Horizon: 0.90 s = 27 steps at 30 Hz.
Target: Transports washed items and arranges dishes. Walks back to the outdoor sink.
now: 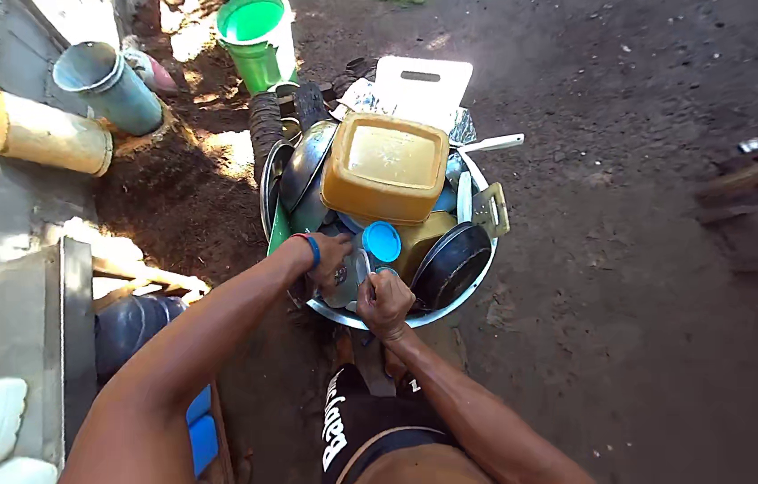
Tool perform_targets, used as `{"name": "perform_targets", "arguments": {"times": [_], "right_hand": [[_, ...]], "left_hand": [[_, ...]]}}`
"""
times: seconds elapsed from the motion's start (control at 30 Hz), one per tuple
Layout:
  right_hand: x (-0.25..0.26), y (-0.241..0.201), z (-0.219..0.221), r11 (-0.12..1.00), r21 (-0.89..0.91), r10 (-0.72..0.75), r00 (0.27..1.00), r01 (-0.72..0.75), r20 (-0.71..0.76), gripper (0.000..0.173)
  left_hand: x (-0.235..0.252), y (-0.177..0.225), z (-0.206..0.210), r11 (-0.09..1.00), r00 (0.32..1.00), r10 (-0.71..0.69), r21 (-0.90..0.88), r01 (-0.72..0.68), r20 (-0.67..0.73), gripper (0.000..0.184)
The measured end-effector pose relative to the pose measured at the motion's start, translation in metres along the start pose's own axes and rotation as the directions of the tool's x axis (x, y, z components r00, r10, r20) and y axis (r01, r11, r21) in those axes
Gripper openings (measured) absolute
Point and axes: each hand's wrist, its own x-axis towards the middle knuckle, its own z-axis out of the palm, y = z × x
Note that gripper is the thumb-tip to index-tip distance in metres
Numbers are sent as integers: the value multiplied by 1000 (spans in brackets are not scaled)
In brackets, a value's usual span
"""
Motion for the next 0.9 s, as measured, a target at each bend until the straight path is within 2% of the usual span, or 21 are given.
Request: {"name": "perform_targets", "arguments": {"times": [0.13, 0.3, 0.5, 0.63, 0.8, 0.9], "right_hand": [[5, -13, 19, 997, -82, 13, 1000, -13, -7, 14], [4, -9, 23, 993, -104, 49, 999, -50, -11, 13], [-5, -16, 25, 997, -75, -26, 998, 21, -61, 10], [-7, -20, 34, 996, -85, 17, 999, -19, -28, 12], [-12, -22, 40, 967, -195, 189, 976, -166, 104, 16], [-19, -18, 38, 930, -360, 182, 940, -70, 288, 21]], "left_hand": [[17, -28, -9, 981, 988, 135, 132, -145, 80, 88], [30, -47, -11, 970, 975, 190, 129, -205, 116, 114], [37, -58, -13, 934, 944, 285, 171, -313, 167, 104], [38, -61, -14, 916, 925, 330, 171, -362, 189, 101], [29, -70, -20, 941, 931, 336, -19, -337, 144, 106], [25, -70, -23, 934, 937, 328, -190, -303, 116, 133]]}}
